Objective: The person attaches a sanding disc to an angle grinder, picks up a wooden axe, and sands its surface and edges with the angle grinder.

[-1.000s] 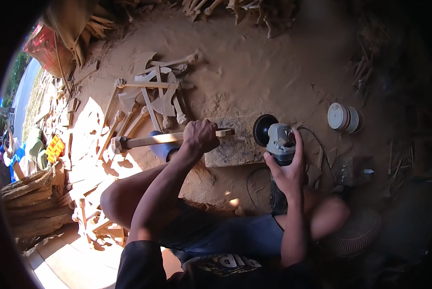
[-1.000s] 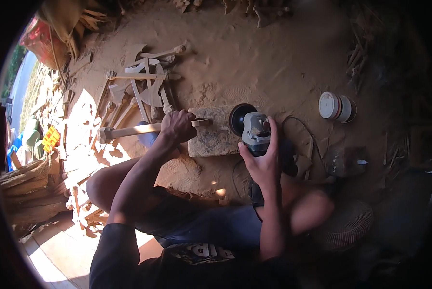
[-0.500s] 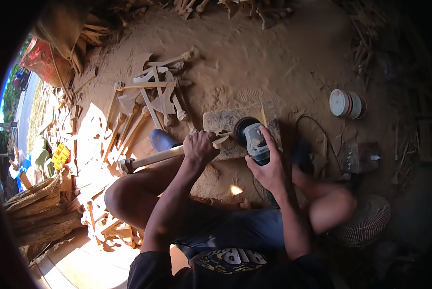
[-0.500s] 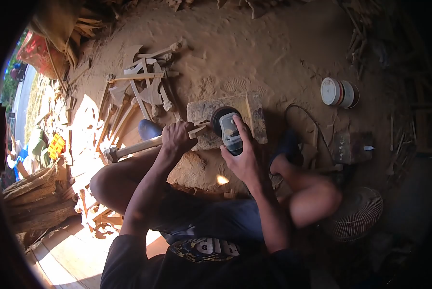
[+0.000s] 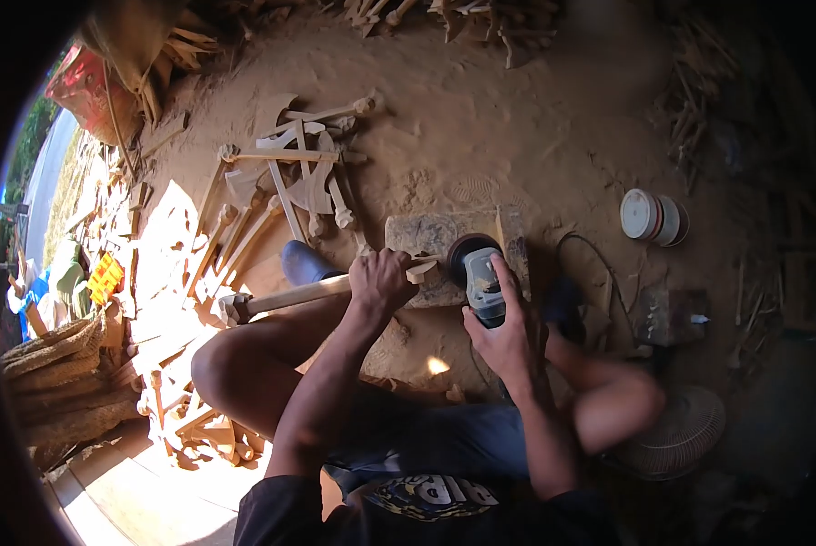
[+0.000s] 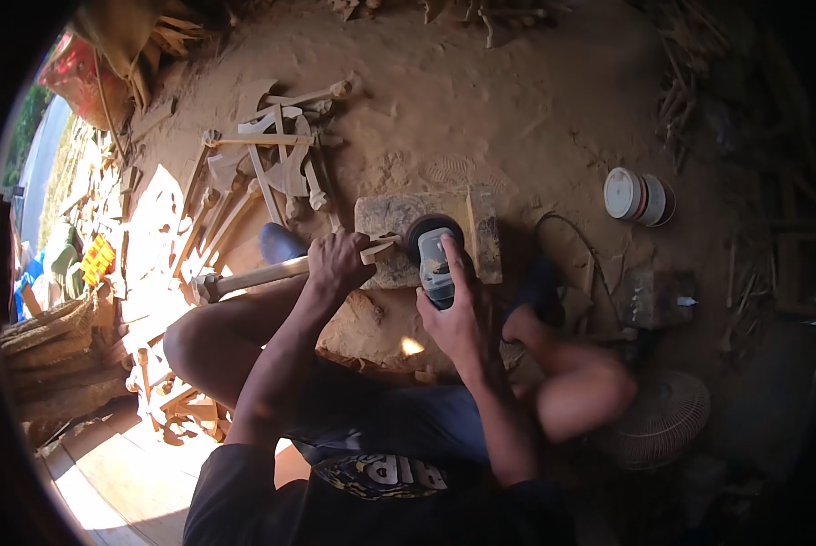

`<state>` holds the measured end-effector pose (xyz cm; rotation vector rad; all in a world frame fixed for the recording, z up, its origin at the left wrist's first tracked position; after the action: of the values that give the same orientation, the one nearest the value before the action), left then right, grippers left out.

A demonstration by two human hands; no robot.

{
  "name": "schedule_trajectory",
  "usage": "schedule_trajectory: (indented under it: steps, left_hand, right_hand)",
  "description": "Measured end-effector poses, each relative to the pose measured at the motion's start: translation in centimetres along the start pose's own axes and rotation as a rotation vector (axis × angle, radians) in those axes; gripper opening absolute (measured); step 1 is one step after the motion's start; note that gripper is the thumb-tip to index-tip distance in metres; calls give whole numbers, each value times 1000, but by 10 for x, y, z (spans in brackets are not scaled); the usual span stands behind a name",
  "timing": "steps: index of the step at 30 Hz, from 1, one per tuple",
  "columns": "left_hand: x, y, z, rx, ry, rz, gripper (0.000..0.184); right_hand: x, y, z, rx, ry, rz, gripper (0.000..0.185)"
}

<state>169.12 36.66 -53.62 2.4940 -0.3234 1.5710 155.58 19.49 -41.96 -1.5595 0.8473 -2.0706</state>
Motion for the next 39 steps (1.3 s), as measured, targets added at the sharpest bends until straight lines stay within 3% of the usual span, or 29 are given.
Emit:
schedule_trajectory:
  steps: [5, 8, 14, 17, 20, 23, 29, 39]
  left_hand:
    - [-4, 1, 3, -1, -29, 33, 53]
    - [-2, 2, 0, -27, 83, 46, 52]
    - [0, 1, 0, -4, 27, 34, 51]
    - [8, 4, -4, 3, -30, -14, 36]
    - [9, 5, -5, 4, -29, -25, 35]
    - [-3, -1, 3, 13, 36, 7, 51]
    - [2, -1, 3, 22, -36, 4, 53]
    - [-3, -2, 4, -5, 54, 14, 49]
  right_hand:
    - [-1, -1, 3, 34, 15, 65, 86]
    - [-5, 1, 3, 4, -29, 68, 87]
    - [-6, 6, 0, -24, -9, 53, 87]
    - [-3, 0, 3, 13, 7, 53, 87]
    - [-4, -2, 6, 22, -6, 53, 87]
    - [-6, 1, 5, 1, -16, 52, 87]
    - [-5, 2, 3, -14, -8, 43, 88]
    - [-5, 5, 2, -29, -8, 10, 87]
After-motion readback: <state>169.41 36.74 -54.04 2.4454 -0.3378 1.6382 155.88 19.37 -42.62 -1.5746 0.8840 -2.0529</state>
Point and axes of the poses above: each hand's wrist, its own z-axis towards the middle knuckle, its own x-axis out of the back of the hand, y = z × x, the point moved 9 cm from there along z, towards the middle knuckle, and after that the axes turned 8 degrees about x, right-handed, at the moved point
